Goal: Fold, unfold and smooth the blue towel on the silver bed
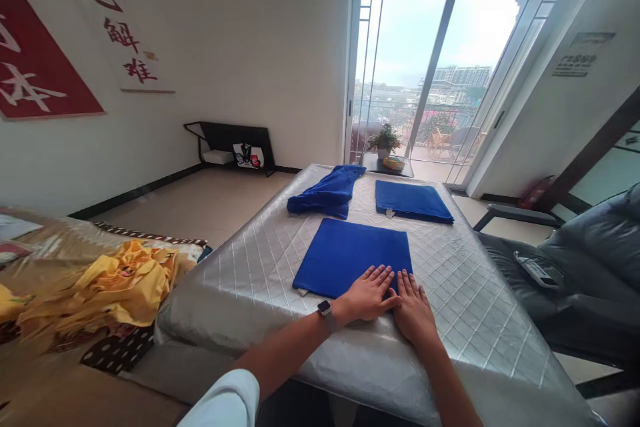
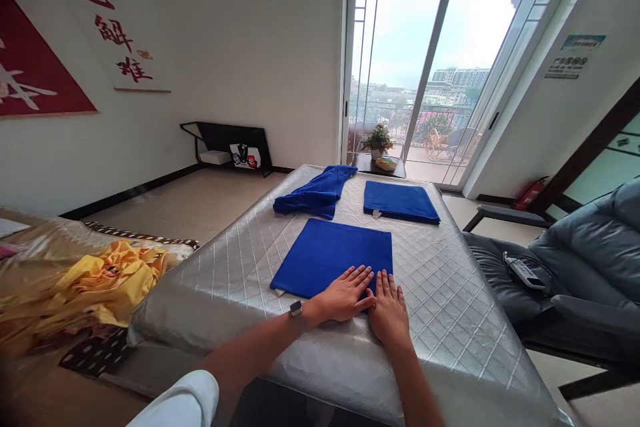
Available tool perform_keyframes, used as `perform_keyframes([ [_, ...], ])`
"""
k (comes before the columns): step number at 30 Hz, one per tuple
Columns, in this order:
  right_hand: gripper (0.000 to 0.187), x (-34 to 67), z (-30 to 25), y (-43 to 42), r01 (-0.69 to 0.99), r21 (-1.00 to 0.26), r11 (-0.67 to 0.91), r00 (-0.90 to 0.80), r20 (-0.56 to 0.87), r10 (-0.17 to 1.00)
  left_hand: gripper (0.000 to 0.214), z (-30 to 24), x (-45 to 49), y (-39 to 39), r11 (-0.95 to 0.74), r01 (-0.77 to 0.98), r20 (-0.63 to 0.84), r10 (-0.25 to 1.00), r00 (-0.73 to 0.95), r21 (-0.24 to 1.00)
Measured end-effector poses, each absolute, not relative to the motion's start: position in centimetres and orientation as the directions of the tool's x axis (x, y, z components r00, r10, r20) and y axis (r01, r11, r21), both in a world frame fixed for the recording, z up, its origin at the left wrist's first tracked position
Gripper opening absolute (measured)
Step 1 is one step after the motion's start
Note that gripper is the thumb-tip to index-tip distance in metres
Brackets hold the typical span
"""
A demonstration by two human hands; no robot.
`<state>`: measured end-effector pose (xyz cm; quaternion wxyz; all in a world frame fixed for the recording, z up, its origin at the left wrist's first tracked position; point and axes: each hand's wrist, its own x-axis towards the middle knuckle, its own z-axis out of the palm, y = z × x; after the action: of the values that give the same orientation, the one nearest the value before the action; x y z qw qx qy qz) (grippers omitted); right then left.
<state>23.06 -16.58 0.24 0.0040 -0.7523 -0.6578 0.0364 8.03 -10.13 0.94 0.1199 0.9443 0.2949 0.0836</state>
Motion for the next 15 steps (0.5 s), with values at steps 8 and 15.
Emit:
perform_keyframes([
  [8, 0.067, 22.9, -0.1, -16.5, 0.984, -0.085, -0.159, 0.157, -0.030, 0.987, 0.076, 0.1, -2.4, -8.7, -0.552, 0.809, 0.065, 0.832, 0.551, 0.204],
  [15, 0.068, 23.2, -0.4, -16.5, 0.986, -0.057, -0.159, 0.158, -0.033, 0.987, 0.087, -1.0, -6.7, -9.3, -0.404, 0.894, 0.083, 0.915, 0.395, 0.193],
])
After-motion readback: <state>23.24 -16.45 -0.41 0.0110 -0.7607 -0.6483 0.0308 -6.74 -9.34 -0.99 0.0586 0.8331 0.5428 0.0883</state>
